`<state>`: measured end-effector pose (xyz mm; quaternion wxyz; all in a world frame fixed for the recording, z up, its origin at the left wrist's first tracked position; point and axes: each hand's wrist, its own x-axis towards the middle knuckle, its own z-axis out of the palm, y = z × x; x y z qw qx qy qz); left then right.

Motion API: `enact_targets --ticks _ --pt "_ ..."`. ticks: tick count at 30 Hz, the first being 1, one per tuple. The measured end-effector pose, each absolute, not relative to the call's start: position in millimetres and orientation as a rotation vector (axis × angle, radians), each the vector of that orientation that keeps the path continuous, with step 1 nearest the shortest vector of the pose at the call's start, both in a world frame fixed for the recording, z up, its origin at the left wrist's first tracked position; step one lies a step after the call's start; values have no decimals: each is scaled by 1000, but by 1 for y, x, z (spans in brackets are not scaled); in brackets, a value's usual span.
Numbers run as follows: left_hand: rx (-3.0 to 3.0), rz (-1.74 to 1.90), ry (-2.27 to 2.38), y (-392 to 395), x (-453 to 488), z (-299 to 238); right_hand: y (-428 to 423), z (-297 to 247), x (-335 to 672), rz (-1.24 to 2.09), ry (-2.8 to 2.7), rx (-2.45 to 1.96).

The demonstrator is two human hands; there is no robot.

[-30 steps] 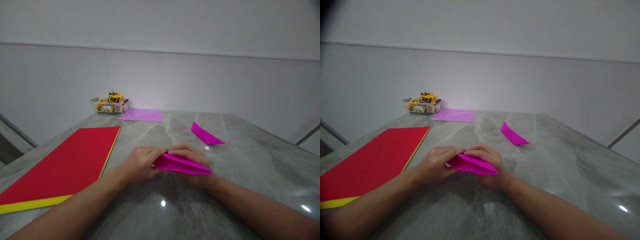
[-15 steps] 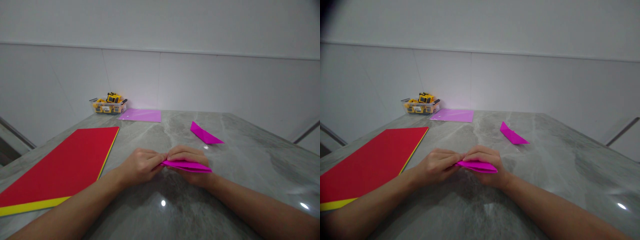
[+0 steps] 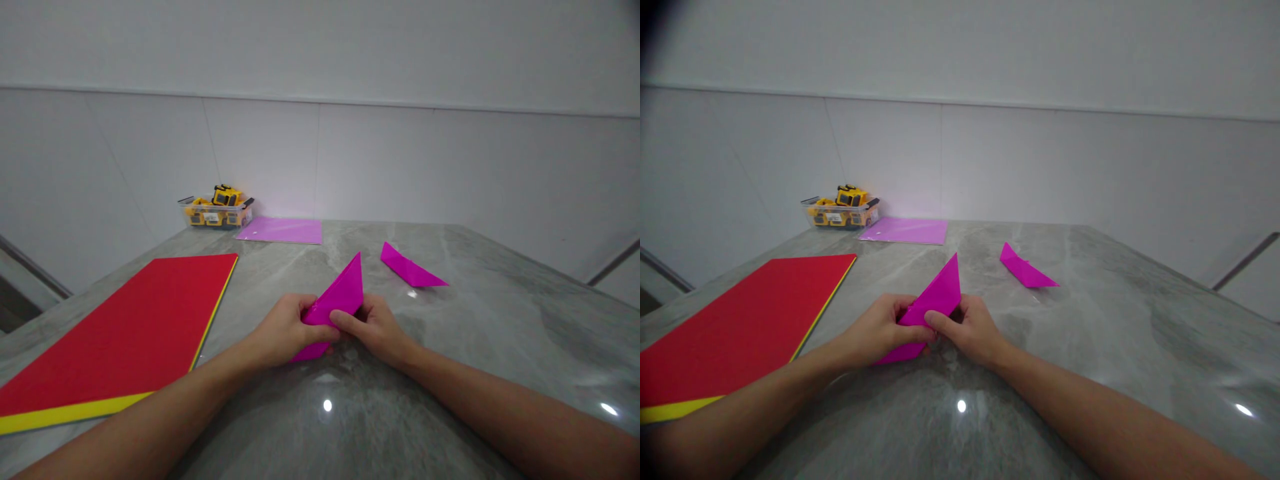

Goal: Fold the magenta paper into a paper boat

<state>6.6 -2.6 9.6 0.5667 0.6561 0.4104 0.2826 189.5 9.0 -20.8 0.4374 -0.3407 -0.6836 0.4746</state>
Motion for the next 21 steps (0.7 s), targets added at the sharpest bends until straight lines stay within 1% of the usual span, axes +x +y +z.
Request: enact_targets --ticks 4,8,11,13,15,17,21 --pt "1270 571 797 -9 9 10 5 -21 192 1287 -1800 -833" --pt "1126 541 731 -11 7 8 4 -22 189 1418 -1717 -785" --pt "1074 515 693 -11 10 4 5 -21 185 1431 -1667 -815" --pt "1070 568 742 -10 13 0 5 -21 182 1420 -1670 -862" --pt "1157 665 831 -9 16 -4 5 -21 179 1422 -1668 -912" --pt "1366 772 892 -8 18 -6 3 -20 176 1448 -1641 -939" --pt "1754 907 1014 -10 16 0 -2 -19 171 1482 -1482 -883"
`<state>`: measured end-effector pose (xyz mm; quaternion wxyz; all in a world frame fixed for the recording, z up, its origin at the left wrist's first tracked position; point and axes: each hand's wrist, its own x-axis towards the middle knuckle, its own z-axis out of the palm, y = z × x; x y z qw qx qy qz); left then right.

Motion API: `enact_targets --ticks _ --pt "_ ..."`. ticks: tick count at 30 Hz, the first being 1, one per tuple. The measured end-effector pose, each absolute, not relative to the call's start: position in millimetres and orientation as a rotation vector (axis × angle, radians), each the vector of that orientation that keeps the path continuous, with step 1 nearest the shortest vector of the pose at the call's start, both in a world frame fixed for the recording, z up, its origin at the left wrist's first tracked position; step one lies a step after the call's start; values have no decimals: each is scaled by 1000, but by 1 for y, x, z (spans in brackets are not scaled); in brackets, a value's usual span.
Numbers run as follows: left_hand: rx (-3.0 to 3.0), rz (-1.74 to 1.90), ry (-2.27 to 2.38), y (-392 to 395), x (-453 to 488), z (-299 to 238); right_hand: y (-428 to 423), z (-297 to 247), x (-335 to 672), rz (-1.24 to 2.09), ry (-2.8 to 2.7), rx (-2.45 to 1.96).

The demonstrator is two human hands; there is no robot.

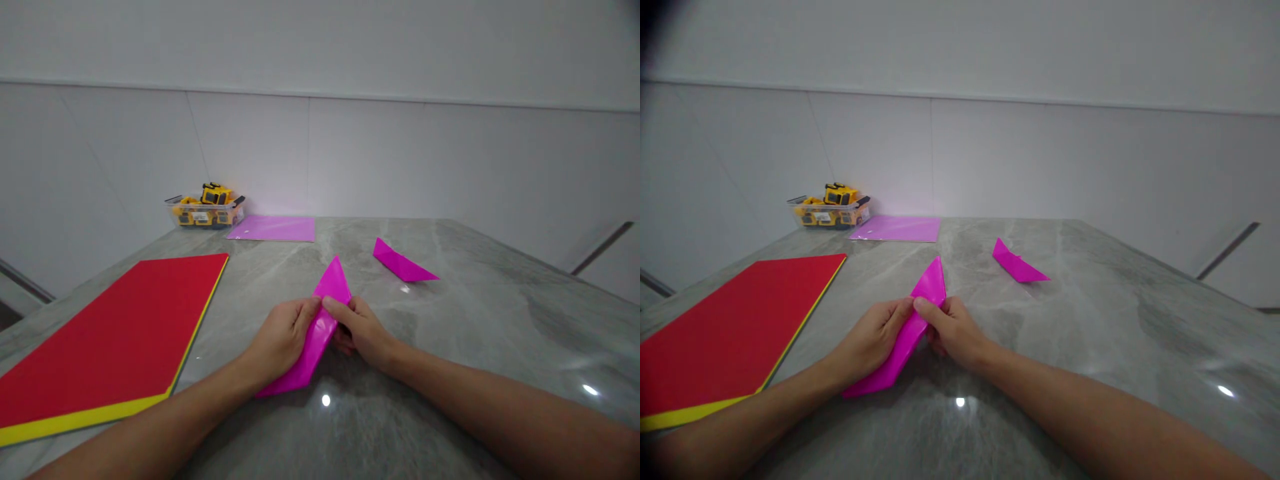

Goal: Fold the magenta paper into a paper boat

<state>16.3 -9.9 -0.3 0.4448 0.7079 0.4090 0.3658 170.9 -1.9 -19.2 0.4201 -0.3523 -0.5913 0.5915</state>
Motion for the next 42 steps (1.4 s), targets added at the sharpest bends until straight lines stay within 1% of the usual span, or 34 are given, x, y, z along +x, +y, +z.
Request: enact_targets --ticks 2,5,8,12,16,22,26,33,39,42 --pt "1783 892 1014 -12 16 4 -4 -18 170 1502 -1400 -827" --pt "1707 839 887 -17 17 8 -6 -16 171 1631 -1326 -744" --pt "1692 873 882 -18 18 7 -8 -13 170 1704 -1332 -688" --pt "1821 1025 1121 -16 15 1 -11 -16 168 1602 -1579 -745" --pt "1742 966 1148 -15 16 -2 -13 -21 166 1461 -1765 -816" --pt "1681 1029 1253 -19 17 4 -22 -14 162 1513 -1875 -814" --pt "1625 1083 1328 -19 18 8 -30 -8 161 1458 -2051 -724" --pt "1338 959 1203 -25 24 9 -35 0 166 1745 -2012 -665" --pt "1622 1114 1356 -20 20 5 -32 -7 159 1466 -1998 -763" --pt "1724 1125 1419 -19 19 5 -29 -8 158 1454 -2020 -770"
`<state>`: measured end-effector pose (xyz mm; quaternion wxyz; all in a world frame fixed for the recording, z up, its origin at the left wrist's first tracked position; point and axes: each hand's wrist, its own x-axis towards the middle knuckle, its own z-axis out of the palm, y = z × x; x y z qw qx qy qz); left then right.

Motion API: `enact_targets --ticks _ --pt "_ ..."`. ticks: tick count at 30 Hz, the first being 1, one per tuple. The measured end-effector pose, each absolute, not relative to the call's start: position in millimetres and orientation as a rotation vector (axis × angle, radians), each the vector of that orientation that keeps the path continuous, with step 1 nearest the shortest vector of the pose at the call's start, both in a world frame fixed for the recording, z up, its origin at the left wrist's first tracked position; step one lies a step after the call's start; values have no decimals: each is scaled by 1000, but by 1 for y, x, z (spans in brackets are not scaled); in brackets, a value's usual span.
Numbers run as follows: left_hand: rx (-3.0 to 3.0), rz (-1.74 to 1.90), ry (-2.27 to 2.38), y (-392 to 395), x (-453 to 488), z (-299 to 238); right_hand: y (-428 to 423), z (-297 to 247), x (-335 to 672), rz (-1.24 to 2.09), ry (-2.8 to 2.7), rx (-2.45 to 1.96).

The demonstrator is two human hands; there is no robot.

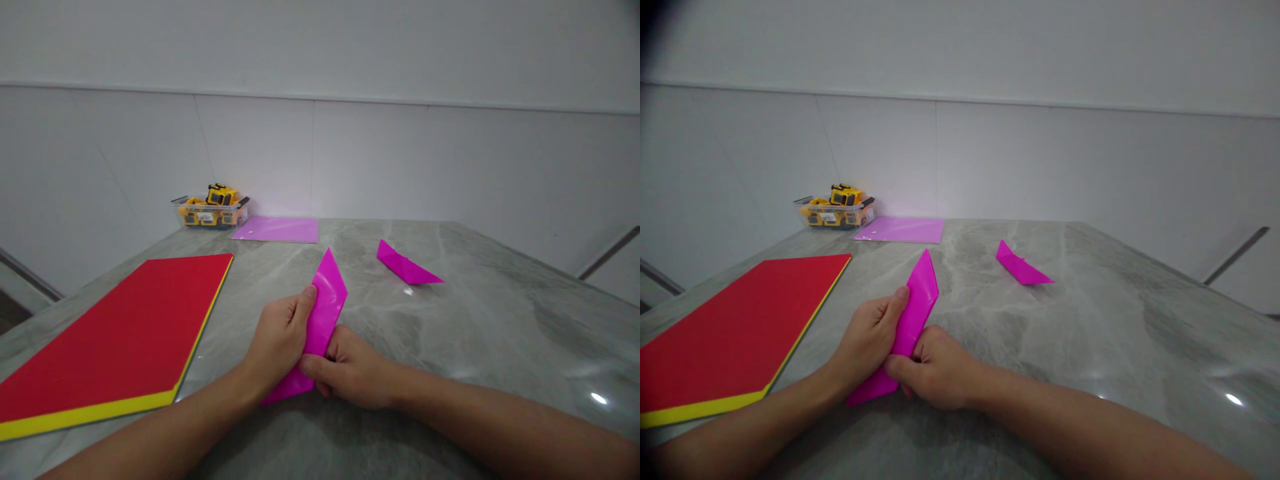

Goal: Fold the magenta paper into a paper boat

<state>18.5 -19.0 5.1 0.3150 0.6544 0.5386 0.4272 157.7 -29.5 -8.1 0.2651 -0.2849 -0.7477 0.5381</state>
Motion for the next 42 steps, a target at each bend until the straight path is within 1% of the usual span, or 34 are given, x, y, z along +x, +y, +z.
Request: enact_targets --ticks 4,8,11,14,17,21,23,26,29,33,37,40,42 --pt "1788 1127 1462 -20 18 8 -29 -6 158 1487 -2027 -783" --pt "1813 1027 1377 -17 15 13 -26 -8 160 1557 -1802 -737" --pt "1925 931 1296 -15 12 15 -23 -13 162 1495 -1700 -776" --pt "1967 942 1399 -15 11 14 -21 -17 161 1440 -1738 -829" --pt "1838 988 1386 -18 15 12 -23 -16 159 1430 -1756 -831" --pt "1575 858 1142 -23 20 13 -28 -10 162 1597 -1732 -714" --pt "1559 841 1102 -23 19 15 -29 -8 164 1658 -1736 -663" --pt "1779 918 1197 -18 13 18 -28 -8 165 1636 -1753 -677" --pt "2062 901 1250 -12 6 20 -24 -13 164 1527 -1720 -721" --pt "2132 907 1349 -12 6 16 -21 -17 162 1442 -1679 -773" --pt "1919 936 1357 -18 13 14 -22 -13 164 1615 -1620 -701" --pt "1776 838 1221 -19 14 18 -24 -10 166 1842 -1591 -626" --pt "1782 797 1192 -16 12 20 -23 -9 167 1883 -1594 -607"
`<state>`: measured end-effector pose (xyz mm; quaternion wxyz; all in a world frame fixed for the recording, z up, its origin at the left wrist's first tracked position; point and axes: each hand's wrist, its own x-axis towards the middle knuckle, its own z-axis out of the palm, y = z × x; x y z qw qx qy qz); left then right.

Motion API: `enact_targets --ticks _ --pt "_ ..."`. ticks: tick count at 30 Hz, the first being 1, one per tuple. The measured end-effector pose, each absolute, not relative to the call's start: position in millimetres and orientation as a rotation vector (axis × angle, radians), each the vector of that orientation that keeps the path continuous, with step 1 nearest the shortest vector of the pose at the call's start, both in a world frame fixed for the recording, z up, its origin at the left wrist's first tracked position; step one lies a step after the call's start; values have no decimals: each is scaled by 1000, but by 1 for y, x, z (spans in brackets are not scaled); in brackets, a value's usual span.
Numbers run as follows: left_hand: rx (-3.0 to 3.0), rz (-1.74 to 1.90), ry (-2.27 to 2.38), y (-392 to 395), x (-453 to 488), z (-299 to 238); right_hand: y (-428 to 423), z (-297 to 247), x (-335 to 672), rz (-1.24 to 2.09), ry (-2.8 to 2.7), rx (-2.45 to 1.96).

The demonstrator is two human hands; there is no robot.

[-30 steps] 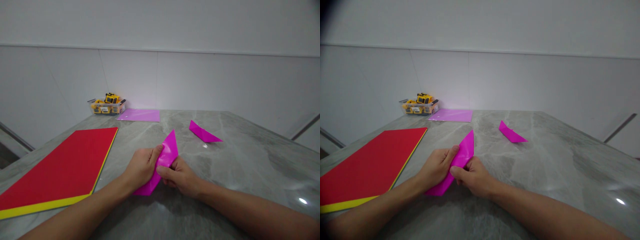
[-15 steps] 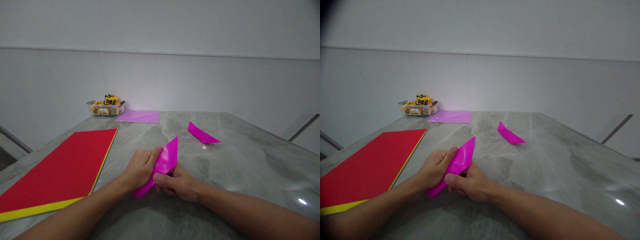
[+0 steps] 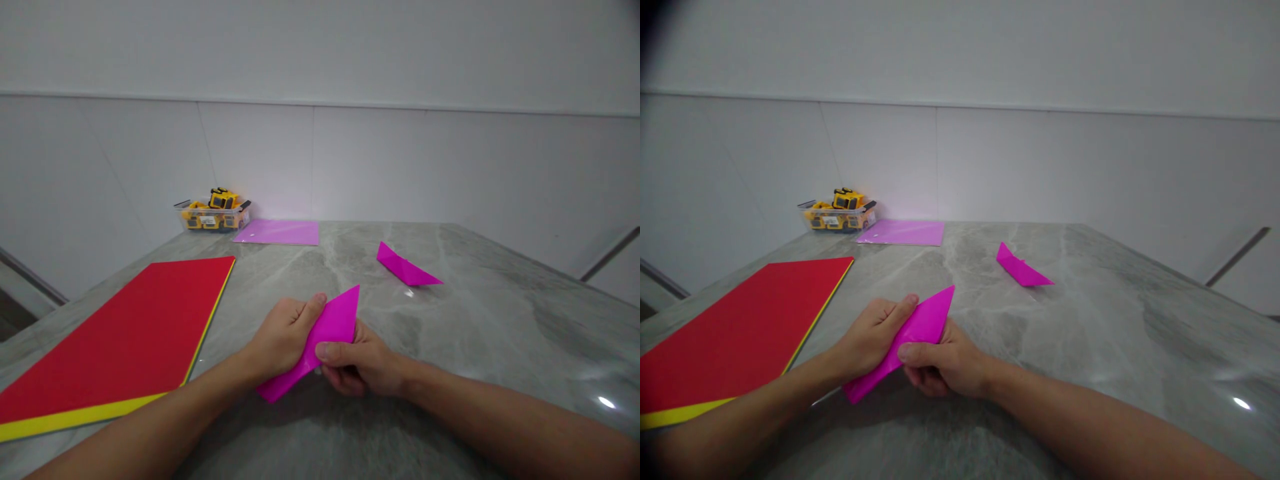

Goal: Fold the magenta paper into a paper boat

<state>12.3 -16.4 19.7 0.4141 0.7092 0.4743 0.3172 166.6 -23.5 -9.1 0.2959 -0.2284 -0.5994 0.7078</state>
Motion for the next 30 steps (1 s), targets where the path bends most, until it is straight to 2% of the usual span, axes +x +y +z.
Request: enact_targets --ticks 5,12,15,22,27,30 --pt "1971 829 1293 -7 6 19 -18 -11 166 1750 -1559 -629" --pt "1833 683 1133 -12 6 22 -19 -9 173 2135 -1435 -369" --pt "1837 655 1081 -13 4 23 -20 -11 175 2187 -1486 -369" --pt "2122 859 1214 -3 0 15 -16 -15 170 1793 -1600 -655" --pt "1933 993 1312 6 2 5 -9 -14 169 1491 -1418 -785" --pt "1874 1018 1280 3 5 4 -11 -14 168 1404 -1575 -924"
